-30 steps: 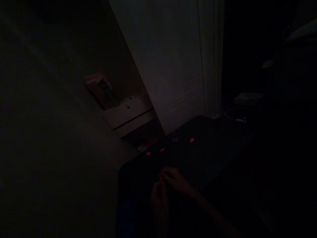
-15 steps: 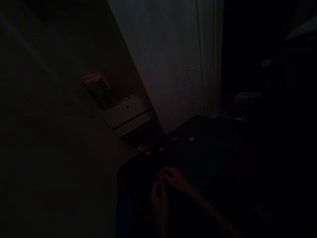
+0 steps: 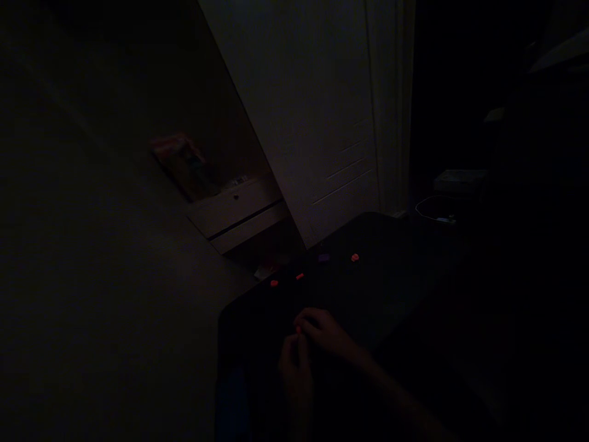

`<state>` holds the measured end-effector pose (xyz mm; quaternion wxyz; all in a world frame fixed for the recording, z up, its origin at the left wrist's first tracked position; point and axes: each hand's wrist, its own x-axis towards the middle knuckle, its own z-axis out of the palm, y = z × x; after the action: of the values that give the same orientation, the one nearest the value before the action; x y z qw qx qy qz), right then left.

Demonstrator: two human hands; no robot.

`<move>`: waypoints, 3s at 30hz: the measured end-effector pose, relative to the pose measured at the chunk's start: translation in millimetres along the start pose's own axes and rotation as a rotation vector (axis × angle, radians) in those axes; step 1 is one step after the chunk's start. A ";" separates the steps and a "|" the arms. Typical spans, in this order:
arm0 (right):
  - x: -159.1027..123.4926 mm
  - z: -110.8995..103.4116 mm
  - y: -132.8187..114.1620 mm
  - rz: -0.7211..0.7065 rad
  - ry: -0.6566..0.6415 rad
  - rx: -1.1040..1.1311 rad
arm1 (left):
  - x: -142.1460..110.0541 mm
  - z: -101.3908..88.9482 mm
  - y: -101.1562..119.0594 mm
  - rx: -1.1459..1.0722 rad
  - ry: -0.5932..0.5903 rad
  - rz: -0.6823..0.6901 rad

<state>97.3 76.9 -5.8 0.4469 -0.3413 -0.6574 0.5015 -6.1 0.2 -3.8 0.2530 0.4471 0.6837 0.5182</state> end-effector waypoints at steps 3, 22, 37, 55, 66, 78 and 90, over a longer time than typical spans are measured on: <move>-0.2 -0.8 -2.1 -0.001 0.001 -0.011 | -0.1 -0.5 -0.6 0.013 -0.002 -0.003; 0.0 -0.6 -1.6 -0.005 0.004 -0.016 | -0.7 0.2 3.5 -0.024 -0.010 0.000; -0.1 -0.7 0.2 -0.010 -0.001 -0.019 | -1.1 0.2 6.4 -0.006 0.016 -0.015; 0.6 0.1 1.6 -0.005 0.006 -0.005 | -0.8 -0.7 3.9 0.016 0.004 0.009; 2.0 -0.2 0.2 0.006 -0.003 -0.014 | 1.0 0.9 1.4 -0.005 0.003 -0.004; 1.4 -1.2 -0.4 0.025 -0.005 0.016 | 0.4 1.1 4.0 0.014 0.023 0.014; 1.3 -1.4 1.5 0.057 -0.021 0.083 | 0.3 -0.4 -0.5 0.018 0.003 0.015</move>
<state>98.1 78.9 -6.8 0.4394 -0.3359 -0.6306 0.5445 -6.7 0.2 -4.2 0.2438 0.4537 0.6855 0.5146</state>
